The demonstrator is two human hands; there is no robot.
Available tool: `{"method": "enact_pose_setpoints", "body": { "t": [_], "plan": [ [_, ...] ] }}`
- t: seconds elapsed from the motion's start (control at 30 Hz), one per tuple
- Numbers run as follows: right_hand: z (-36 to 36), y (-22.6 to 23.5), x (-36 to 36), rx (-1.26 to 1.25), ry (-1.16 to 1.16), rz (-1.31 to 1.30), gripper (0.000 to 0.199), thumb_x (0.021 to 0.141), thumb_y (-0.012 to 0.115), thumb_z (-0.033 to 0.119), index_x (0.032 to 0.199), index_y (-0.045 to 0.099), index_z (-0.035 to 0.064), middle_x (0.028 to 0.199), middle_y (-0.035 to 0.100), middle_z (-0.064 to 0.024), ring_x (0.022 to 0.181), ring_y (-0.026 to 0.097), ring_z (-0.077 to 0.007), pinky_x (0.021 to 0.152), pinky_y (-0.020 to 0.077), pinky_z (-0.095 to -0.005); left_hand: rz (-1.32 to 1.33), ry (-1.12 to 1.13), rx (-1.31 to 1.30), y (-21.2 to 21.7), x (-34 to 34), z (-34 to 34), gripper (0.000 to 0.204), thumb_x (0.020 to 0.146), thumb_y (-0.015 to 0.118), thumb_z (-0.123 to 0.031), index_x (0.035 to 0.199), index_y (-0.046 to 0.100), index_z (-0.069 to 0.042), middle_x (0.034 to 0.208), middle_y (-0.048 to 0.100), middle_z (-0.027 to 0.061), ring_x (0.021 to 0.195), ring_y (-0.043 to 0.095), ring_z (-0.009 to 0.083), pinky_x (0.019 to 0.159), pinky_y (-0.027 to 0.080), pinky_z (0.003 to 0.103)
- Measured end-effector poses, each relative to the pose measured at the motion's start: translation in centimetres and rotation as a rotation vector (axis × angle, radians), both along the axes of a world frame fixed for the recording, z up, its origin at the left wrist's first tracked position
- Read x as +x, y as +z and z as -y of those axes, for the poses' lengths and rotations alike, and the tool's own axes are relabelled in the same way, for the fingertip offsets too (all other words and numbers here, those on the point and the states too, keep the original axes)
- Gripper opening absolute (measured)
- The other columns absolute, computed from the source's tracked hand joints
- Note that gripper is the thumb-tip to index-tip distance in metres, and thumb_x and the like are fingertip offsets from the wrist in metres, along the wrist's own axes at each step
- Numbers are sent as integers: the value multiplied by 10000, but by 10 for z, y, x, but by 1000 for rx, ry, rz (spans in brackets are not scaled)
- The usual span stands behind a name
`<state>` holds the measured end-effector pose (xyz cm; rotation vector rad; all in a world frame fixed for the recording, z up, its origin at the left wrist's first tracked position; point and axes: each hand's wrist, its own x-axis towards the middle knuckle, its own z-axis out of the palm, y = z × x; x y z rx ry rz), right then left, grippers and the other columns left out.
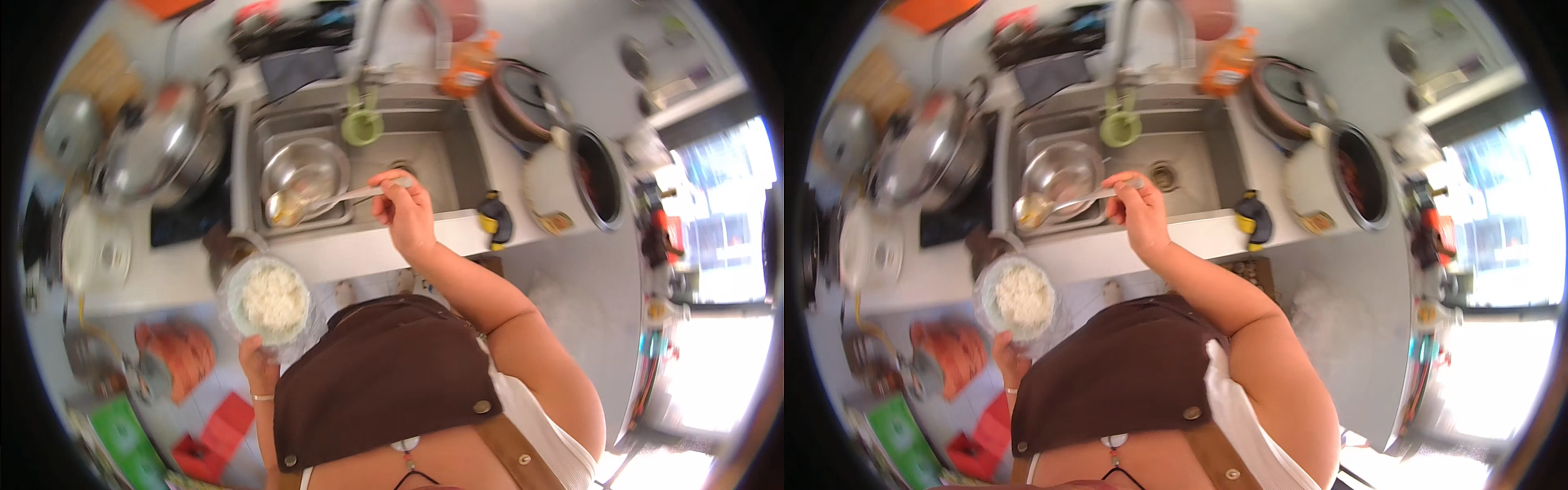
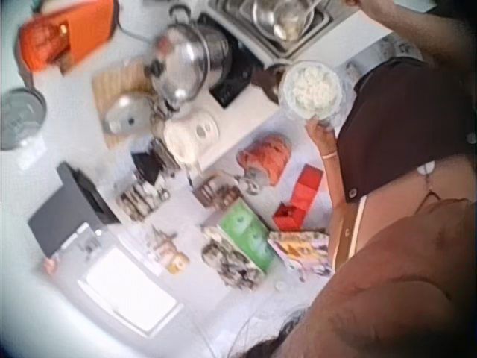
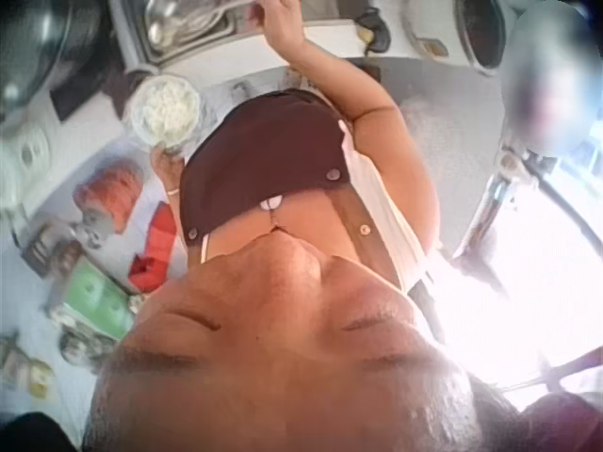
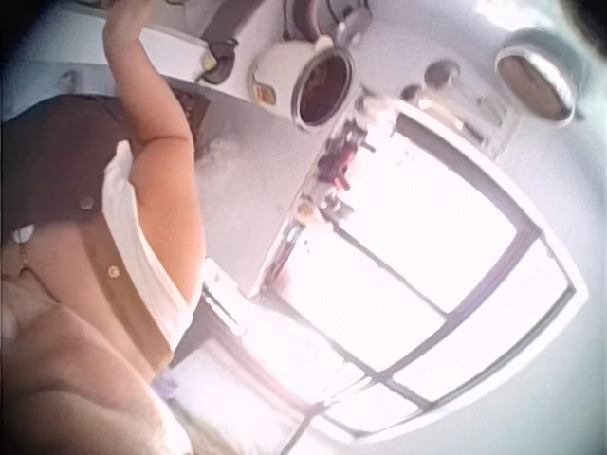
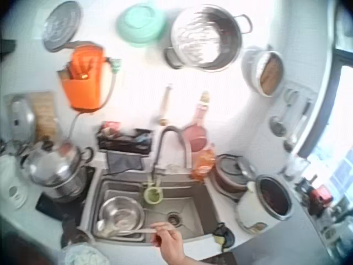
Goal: The person scoops rice from a cooker into a plastic bag using a wooden paddle and then adds pieces of braised meat from a pot using a spoon.
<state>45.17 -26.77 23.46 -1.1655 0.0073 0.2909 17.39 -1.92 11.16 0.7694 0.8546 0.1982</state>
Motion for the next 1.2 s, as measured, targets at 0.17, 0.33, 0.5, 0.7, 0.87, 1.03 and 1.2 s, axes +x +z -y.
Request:
{"method": "enact_pose_setpoints", "body": {
  "t": [0.17, 0.33, 0.5, 0.7, 0.87, 1.03, 1.2],
  "plan": [
    [116, 43, 20, 219, -242, 39, 169, 879, 451, 155, 899, 567, 34, 584, 543, -101, 478, 455, -159, 458, 360, -274, 250, -289, -57, 24, 96, 57, 400, 735, 585, -152, 1103, 548, 2, 1070, 598, 108, 947, 596, 263, 869, 469, 370],
    [291, 106, 15, 203, -612, 267, 313, 914, 467, 327, 914, 568, 31, 582, 538, -104, 481, 470, -166, 442, 354, -273, 253, -515, -219, 63, 174, 135, 550, 718, 538, -152, 1228, 494, 50, 1169, 591, 164, 1044, 584, 304, 925, 459, 403],
    [469, 153, 6, -8, -592, 376, 186, 837, 464, 111, 901, 592, -8, 690, 613, -119, 543, 515, -149, 479, 381, -243, 272, -633, -280, 101, 221, 229, 598, 709, 539, -150, 1272, 465, 35, 1217, 564, 177, 1096, 563, 318, 966, 448, 420],
    [579, 158, 1, -154, -460, 86, 389, 858, 422, 15, 1222, 512, -85, 874, 662, -184, 672, 600, -148, 604, 480, -220, 186, -697, -340, 111, 260, 325, 583, 712, 536, -145, 1265, 475, 27, 1216, 568, 160, 1090, 563, 312, 966, 446, 421],
    [605, 140, 21, -74, -324, -128, 301, 869, 437, -1, 1135, 523, -112, 876, 642, -169, 640, 567, -124, 560, 453, -203, 112, -747, -337, 122, 281, 365, 551, 733, 518, -160, 1251, 490, 24, 1214, 574, 147, 1101, 557, 298, 981, 433, 422],
    [604, 135, 47, -343, -253, -279, 149, 878, 490, 79, 926, 570, -38, 657, 504, -11, 495, 378, -54, 443, 281, -191, 103, -813, -265, 130, 308, 382, 567, 721, 527, -153, 1257, 483, 28, 1212, 575, 153, 1101, 558, 302, 977, 436, 419],
    [604, 133, 70, -1094, -335, 19, 82, 850, 516, 74, 850, 567, 11, 587, 484, 1, 455, 378, -105, 453, 335, -251, 127, -858, -296, 117, 337, 387, 584, 706, 542, -137, 1261, 475, 35, 1206, 578, 160, 1094, 563, 306, 967, 444, 411]
  ]
}}
